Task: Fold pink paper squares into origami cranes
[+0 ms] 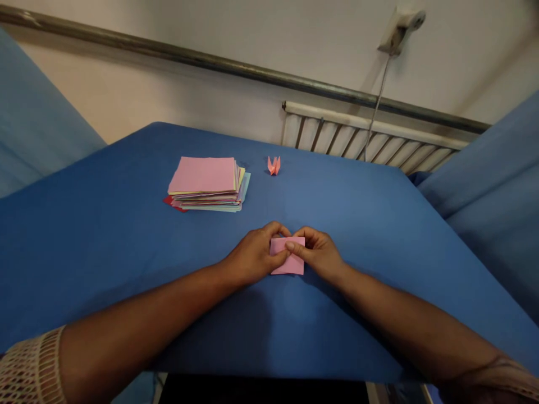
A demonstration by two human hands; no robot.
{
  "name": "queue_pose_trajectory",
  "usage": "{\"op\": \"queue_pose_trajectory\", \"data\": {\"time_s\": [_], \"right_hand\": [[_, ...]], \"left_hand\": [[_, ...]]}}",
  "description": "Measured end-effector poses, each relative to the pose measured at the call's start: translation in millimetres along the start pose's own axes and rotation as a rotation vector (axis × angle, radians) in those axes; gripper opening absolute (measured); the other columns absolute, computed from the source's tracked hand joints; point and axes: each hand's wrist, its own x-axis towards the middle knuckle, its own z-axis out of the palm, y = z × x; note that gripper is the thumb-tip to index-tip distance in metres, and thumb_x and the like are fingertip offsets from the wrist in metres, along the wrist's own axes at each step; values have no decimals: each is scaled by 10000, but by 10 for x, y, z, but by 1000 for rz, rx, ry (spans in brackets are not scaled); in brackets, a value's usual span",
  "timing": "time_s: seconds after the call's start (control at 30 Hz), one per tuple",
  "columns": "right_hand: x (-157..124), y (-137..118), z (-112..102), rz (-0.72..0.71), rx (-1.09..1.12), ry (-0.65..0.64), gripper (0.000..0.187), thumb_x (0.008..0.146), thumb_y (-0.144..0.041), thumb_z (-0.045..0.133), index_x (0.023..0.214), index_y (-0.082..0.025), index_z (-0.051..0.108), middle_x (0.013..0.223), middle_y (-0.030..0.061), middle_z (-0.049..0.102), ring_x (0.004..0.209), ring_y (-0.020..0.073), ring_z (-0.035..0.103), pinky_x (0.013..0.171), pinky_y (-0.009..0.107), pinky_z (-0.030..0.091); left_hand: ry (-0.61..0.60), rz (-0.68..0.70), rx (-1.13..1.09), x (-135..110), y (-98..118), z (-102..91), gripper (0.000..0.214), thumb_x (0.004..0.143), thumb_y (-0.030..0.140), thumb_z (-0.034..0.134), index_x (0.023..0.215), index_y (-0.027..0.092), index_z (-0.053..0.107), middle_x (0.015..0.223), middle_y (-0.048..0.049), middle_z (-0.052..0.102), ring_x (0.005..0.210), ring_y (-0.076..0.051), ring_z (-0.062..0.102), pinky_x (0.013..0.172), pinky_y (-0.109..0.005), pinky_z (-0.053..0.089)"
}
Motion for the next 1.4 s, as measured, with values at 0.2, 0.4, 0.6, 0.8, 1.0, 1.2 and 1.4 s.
{"op": "queue_pose_trajectory", "data": {"time_s": [0.2, 0.4, 0.6, 0.8, 1.0, 1.2, 1.4], "right_hand": [[5, -13, -28, -3, 200, 117, 339, 655, -413, 838, 643, -186, 587, 587, -58, 557, 545, 79, 459, 566, 243, 370], [21, 8, -48, -11, 305, 174, 353, 671, -421, 839, 660, -186, 576, 604, -49, 553, 564, 88, 458, 577, 246, 365], [81, 25, -96, -75, 375, 235, 351, 701, -419, 824, 664, -189, 562, 607, -58, 529, 561, 80, 444, 579, 238, 356], [88, 30, -83, -90, 320, 190, 346, 704, -423, 819, 662, -195, 562, 614, -54, 547, 569, 88, 463, 585, 248, 376], [46, 15, -124, -210, 130, 155, 257, 833, -456, 694, 986, -252, 671, 741, -29, 618, 645, 117, 540, 635, 280, 457], [-41, -46, -119, -320, 87, -56, 279, 827, -346, 716, 1102, -314, 678, 1038, 13, 702, 982, 169, 643, 928, 375, 487], [-82, -107, -120, -272, 97, -76, 199, 774, -347, 764, 952, -281, 704, 977, 15, 708, 965, 188, 649, 957, 405, 484]], "left_hand": [[-14, -132, -361, 40, -53, 6, 398, 752, 284, 670, 1119, 173, 562, 716, 23, 668, 625, -139, 613, 585, -247, 448], [18, -180, -550, 88, -94, -13, 437, 707, 222, 721, 1120, 154, 596, 808, -17, 715, 715, -137, 662, 685, -260, 498], [58, -60, -605, 43, -64, -18, 665, 722, 188, 728, 1352, 219, 518, 1360, -119, 591, 886, -135, 678, 893, -341, 531], [-130, 15, -318, 15, -52, -36, 376, 860, 363, 627, 1191, 202, 701, 1121, -68, 733, 1022, -221, 666, 936, -355, 510], [-48, -2, -233, 39, -89, -92, 344, 891, 415, 583, 1130, 225, 740, 1137, -50, 743, 1065, -233, 664, 992, -360, 480], [42, -14, -298, 48, -68, -118, 322, 868, 381, 614, 1100, 205, 752, 1079, -57, 753, 985, -209, 673, 932, -330, 499], [43, -23, -282, 24, -63, -92, 320, 838, 391, 646, 1076, 208, 755, 925, -43, 750, 809, -172, 649, 767, -290, 512]]}}
